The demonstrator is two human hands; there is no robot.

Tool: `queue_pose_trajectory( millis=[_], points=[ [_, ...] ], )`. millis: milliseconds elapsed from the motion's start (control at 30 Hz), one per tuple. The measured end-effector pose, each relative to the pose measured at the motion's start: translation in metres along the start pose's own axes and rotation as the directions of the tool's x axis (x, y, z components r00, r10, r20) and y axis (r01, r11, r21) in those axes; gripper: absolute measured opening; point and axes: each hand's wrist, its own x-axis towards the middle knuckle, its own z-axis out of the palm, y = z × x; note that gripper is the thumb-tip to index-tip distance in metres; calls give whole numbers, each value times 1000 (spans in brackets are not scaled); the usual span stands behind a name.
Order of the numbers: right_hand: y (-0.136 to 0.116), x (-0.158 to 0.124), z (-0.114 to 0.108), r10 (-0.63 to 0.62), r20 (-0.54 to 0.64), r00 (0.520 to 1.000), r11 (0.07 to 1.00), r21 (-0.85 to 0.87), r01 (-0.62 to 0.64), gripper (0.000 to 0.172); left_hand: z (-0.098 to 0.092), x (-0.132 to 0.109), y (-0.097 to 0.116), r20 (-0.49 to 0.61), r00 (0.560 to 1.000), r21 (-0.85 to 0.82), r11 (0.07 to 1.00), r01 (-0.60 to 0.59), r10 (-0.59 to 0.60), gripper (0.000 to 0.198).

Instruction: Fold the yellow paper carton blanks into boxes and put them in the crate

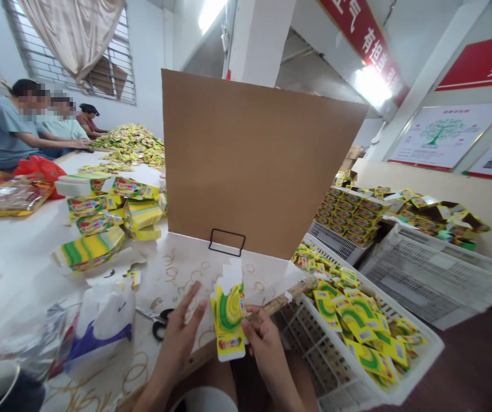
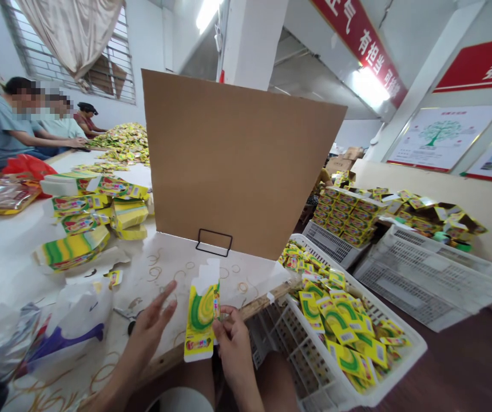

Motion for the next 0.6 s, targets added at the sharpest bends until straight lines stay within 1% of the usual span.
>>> queue_pose_trajectory(
  millis=[33,67,100,133,167,200,300,367,433,533,600],
  points=[
    [-1,-2,3,-5,34,999,998,64,3,46,5,-6,1,129,989,-37,997,75,-69,61],
    [-3,-4,5,-11,67,998,992,126,3,41,11,-13,3,230,961,-92,979,179,-154,65],
    [-4,-6,8,-19,93,996,983,183,2,37,15,-20,4,302,923,-149,945,291,-237,67],
    [-4,-8,10,-24,111,994,972,233,-3,35,19,-26,7,349,891,-195,907,374,-292,66],
    [-4,-10,11,-27,120,992,961,276,-8,33,23,-30,9,379,870,-235,877,418,-314,63],
    [-2,-11,12,-25,125,992,949,314,-15,33,25,-34,12,415,856,-271,856,440,-308,59],
    [4,-13,12,-5,146,989,909,412,-56,31,27,-36,18,515,832,-358,831,425,-204,51],
    [6,-14,12,2,147,989,899,433,-66,30,27,-34,18,534,828,-368,835,410,-171,48],
    [6,-14,12,-3,118,993,926,374,-41,30,27,-32,15,521,838,-354,853,384,-162,46],
    [-2,-18,11,-28,48,998,988,156,21,38,29,-31,9,466,871,-364,864,348,-155,41],
    [-7,-21,11,-47,30,998,999,-3,47,44,31,-32,8,424,890,-381,858,345,-170,38]
  ],
)
